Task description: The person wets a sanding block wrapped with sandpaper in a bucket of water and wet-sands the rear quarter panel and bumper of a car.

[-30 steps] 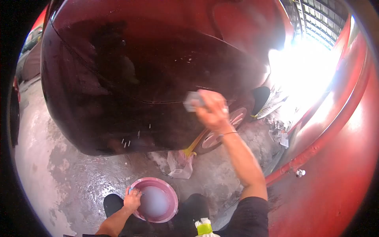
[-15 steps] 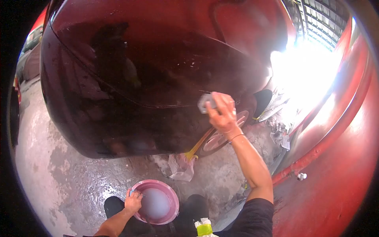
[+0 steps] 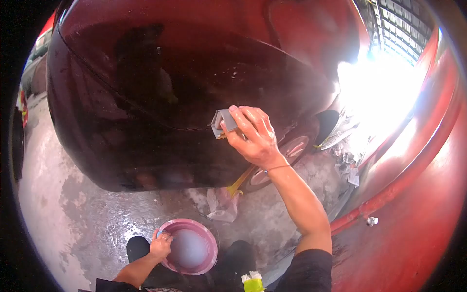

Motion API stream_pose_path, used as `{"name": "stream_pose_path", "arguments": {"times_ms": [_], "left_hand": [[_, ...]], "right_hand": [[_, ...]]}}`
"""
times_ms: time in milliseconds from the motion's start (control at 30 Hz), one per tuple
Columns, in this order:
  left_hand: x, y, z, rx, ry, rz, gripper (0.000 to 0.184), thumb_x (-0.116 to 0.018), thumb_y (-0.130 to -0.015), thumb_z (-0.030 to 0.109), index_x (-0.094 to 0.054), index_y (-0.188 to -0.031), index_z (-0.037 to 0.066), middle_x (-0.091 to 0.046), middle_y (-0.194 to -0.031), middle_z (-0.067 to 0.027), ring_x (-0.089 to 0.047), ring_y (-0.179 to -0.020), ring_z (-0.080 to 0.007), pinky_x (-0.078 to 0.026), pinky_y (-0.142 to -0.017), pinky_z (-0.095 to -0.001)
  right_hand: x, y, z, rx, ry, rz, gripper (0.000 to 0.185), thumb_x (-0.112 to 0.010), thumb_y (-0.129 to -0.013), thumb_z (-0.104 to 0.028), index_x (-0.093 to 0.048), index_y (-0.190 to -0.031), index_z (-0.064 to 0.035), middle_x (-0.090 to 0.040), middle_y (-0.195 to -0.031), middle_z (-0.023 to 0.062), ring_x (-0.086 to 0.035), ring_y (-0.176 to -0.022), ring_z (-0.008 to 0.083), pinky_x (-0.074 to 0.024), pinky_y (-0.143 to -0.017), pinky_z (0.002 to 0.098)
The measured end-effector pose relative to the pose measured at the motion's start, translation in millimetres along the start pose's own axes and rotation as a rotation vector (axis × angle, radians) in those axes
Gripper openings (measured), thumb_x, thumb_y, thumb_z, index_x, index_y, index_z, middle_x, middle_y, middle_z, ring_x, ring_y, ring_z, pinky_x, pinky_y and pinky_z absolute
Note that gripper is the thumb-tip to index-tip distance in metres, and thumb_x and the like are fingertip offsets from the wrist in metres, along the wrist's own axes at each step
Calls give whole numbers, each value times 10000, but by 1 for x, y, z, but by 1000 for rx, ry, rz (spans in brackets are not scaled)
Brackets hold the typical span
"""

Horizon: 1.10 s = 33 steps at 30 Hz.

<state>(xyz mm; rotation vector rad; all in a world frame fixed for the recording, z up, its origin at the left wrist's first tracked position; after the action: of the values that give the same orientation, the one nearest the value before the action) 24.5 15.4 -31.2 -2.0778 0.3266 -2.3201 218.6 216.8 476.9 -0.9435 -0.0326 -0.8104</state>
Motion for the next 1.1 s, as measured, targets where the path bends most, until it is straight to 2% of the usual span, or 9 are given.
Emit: {"name": "stream_pose_path", "arguments": {"times_ms": [133,233,300,367,533,633,833,967,1100], "left_hand": [[0,0,0,23,43,-84,403,-522,-881,174,-651,-1253,87,-603,-1304,-79,-489,-1314,-206,-176,-1199,-548],[-5,2,-1,5,3,-86,404,-508,-895,174,-647,-1265,89,-604,-1306,-75,-481,-1326,-210,-168,-1203,-549],[-3,2,-3,11,5,-99,403,-502,-904,175,-646,-1270,87,-608,-1300,-72,-479,-1332,-212,-160,-1205,-552],[2,1,1,7,4,-92,412,-501,-905,174,-638,-1283,85,-607,-1301,-73,-479,-1330,-210,-166,-1204,-554],[7,1,0,3,17,-90,405,-512,-896,174,-645,-1268,82,-612,-1290,-69,-481,-1326,-213,-179,-1199,-555],[2,1,1,-10,0,-43,395,-521,-889,175,-657,-1249,85,-622,-1273,-64,-492,-1313,-214,-188,-1196,-554],[10,-2,-1,5,10,-34,390,-520,-888,177,-663,-1241,95,-628,-1254,-63,-506,-1294,-210,-200,-1194,-549],[3,0,0,-13,-13,-30,394,-507,-894,172,-656,-1251,98,-630,-1255,-57,-504,-1302,-208,-196,-1198,-547],[-2,1,0,0,6,-67,404,-507,-891,173,-647,-1261,96,-620,-1274,-63,-504,-1302,-207,-190,-1200,-549]], "right_hand": [[2,76,49,-47,134,-77,342,-773,-730,-80,-708,-1059,-141,-592,-1330,152,-599,-1153,306,-523,-928,454],[-7,3,-9,84,-38,45,359,-728,-681,11,-706,-1028,-80,-606,-1277,182,-625,-1094,354,-545,-859,476],[-13,-40,-36,58,-53,122,328,-749,-695,-11,-720,-1012,-94,-613,-1277,168,-625,-1087,340,-538,-850,466],[-5,-39,-30,12,-109,-12,339,-752,-680,5,-728,-1002,-98,-625,-1248,167,-629,-1079,339,-542,-849,459],[-9,8,-5,-7,30,110,378,-752,-697,-30,-730,-1054,-152,-605,-1308,154,-616,-1114,304,-530,-896,441],[-16,-67,-46,32,-54,135,332,-749,-722,-109,-735,-1051,-152,-605,-1315,154,-624,-1094,302,-520,-916,448],[-14,10,-4,22,85,74,339,-770,-650,-42,-729,-980,-112,-612,-1289,154,-630,-1103,306,-535,-887,455],[-14,-81,-53,64,-65,92,327,-739,-722,-72,-723,-1044,-129,-605,-1318,155,-629,-1099,299,-530,-895,440],[-13,-39,-36,3,18,95,272,-757,-761,-51,-706,-1022,-111,-623,-1278,139,-640,-1082,297,-535,-887,439]]}}
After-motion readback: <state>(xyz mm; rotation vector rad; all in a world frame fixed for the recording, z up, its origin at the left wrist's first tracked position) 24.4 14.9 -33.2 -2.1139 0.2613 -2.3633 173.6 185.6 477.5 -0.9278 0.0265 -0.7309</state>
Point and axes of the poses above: each hand's wrist, its own y-axis away from the middle knuckle, its own x-axis out of the back of the hand, z = x × y, the point moved 7 cm from there along -y, towards the middle knuckle
